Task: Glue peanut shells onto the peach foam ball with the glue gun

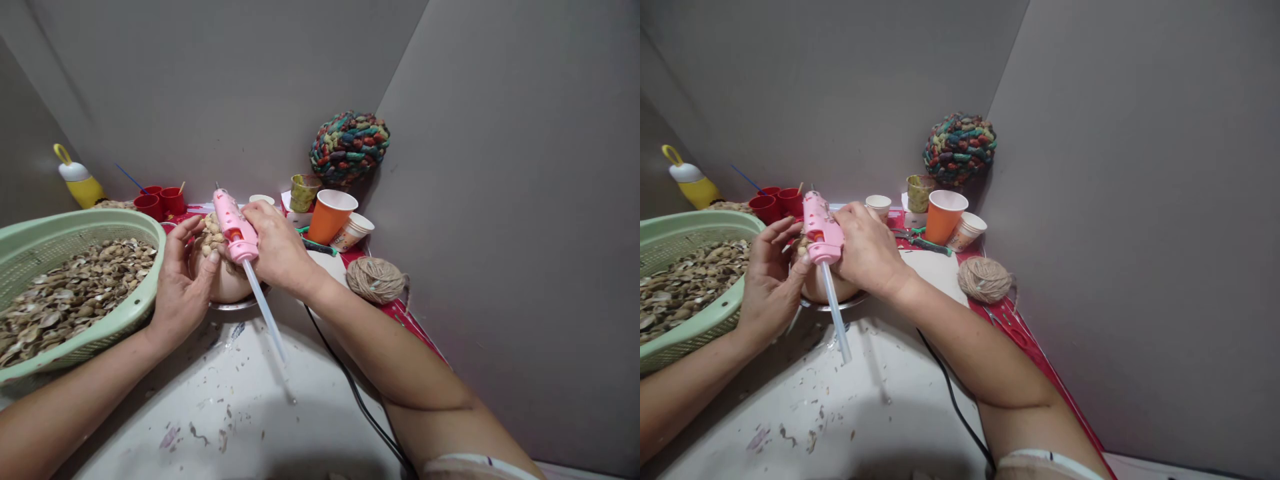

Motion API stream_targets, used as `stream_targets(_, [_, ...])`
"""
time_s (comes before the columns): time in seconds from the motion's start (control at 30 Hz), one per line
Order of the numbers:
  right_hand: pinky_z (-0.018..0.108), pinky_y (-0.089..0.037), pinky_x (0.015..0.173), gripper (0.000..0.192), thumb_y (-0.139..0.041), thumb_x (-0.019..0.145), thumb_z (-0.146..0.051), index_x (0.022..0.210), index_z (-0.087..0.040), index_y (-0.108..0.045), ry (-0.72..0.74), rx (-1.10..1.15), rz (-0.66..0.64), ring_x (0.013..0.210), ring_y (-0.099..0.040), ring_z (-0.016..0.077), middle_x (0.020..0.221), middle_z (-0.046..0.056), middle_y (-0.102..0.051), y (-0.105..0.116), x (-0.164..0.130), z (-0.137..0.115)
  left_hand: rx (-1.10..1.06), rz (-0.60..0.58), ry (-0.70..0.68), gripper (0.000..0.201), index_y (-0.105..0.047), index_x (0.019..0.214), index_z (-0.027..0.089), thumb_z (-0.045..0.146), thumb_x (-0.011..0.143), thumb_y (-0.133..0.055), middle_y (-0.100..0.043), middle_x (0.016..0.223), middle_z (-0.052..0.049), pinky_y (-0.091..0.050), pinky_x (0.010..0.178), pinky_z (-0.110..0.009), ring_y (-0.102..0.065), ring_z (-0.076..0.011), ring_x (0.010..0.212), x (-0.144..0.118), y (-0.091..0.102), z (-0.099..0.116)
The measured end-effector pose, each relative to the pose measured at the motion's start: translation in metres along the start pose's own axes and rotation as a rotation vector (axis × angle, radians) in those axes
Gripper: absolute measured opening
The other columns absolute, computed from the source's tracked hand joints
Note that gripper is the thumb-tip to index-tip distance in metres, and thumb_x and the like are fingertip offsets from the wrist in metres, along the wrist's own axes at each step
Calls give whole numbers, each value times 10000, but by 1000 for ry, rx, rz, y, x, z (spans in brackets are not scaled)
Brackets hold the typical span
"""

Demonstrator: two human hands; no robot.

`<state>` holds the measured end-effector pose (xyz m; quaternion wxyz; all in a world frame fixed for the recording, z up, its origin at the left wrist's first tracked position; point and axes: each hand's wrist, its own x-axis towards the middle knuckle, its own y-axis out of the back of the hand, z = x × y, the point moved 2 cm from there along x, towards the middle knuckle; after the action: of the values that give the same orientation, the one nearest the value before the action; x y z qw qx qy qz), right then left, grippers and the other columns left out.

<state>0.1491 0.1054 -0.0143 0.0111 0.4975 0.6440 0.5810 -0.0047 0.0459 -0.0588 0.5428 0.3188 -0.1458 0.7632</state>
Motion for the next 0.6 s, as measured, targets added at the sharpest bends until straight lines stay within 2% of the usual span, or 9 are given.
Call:
stream_targets(0.27, [460, -515, 926, 225, -713, 883, -348, 986, -175, -611, -18, 7, -16, 1034, -573, 299, 1110, 134, -592, 3, -1, -4, -3, -23, -25, 443, -552, 1359, 289, 374, 944, -682, -621, 1379, -84, -474, 1158, -438, -602, -239, 1295, 0, -2, 0])
stream_targets(0.47, [442, -510, 921, 270, -733, 873, -397, 963, -184, -592, -13, 10, 12, 1026, -575, 292, 1076, 119, -587, 3, -1, -3, -37, -13, 26, 389, -569, 1374, 295, 343, 989, -603, -609, 1454, -79, -407, 1222, -467, -545, -245, 1391, -4, 4, -3])
stream_targets(0.6, [422, -513, 907, 259, -747, 857, -372, 936, -190, -580, 5, 9, 10, 1006, -581, 283, 1066, 116, -591, 3, -1, -1, -35, -22, 4, 483, -563, 1385, 297, 284, 921, -696, -601, 1448, -78, -390, 1231, -451, -534, -252, 1397, -4, 5, -4])
